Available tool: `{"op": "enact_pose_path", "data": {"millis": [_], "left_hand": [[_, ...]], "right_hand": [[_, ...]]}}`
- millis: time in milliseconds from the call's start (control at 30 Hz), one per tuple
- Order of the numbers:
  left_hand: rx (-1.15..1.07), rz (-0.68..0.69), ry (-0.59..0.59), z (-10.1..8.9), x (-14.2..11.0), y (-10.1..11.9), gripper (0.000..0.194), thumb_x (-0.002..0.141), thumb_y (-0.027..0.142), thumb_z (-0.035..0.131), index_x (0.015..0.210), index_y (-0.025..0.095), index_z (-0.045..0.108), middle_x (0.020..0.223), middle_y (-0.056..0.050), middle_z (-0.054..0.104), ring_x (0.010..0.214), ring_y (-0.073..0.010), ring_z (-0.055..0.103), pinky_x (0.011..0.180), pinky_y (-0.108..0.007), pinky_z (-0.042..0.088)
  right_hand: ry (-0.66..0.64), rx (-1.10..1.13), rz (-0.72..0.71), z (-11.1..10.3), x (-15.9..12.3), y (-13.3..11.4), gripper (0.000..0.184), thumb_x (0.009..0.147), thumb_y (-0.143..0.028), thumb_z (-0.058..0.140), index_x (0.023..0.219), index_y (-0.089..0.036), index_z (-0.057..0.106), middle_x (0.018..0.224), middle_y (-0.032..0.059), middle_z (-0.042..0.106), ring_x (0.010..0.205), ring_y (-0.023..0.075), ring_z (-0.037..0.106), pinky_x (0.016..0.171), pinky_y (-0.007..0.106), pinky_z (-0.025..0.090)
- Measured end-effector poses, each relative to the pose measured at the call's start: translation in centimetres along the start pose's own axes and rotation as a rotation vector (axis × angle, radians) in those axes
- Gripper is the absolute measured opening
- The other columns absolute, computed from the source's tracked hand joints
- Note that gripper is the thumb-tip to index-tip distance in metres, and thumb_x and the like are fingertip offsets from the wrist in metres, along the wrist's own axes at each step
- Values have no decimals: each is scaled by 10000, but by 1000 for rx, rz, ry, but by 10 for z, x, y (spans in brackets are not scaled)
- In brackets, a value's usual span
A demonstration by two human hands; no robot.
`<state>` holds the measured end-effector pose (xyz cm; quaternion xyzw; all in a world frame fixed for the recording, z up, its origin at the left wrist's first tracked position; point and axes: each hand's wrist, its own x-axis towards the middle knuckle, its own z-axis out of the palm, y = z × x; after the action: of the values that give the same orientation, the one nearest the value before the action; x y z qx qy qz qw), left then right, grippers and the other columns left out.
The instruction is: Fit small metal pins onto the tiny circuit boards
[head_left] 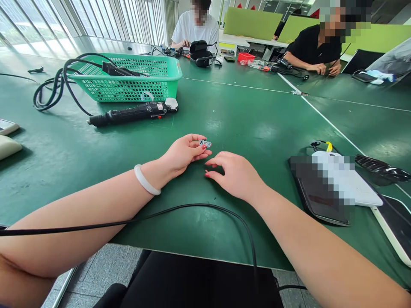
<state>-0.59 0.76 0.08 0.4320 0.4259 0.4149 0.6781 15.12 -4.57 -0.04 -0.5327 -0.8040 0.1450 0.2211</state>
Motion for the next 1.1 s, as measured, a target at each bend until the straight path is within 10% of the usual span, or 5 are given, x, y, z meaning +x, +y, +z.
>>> {"op": "enact_pose_path", "data": {"millis": [900,1100], "left_hand": [[80,-11,-49,1,-2,-1,171,793,51,610,924,119,523,778,-31,655,695,-91,648,756,-269,506],[136,-16,-107,1,-2,-2,224,742,15,644,908,116,532,798,-33,665,687,-98,655,752,-293,513]], "right_hand": [[-57,-46,92,-3,3,9,135,792,-162,566,701,-209,655,789,17,635,683,140,543,598,289,392],[184,79,110,-8,4,13,104,792,-188,575,711,-206,637,732,6,608,636,130,507,600,291,389]]}}
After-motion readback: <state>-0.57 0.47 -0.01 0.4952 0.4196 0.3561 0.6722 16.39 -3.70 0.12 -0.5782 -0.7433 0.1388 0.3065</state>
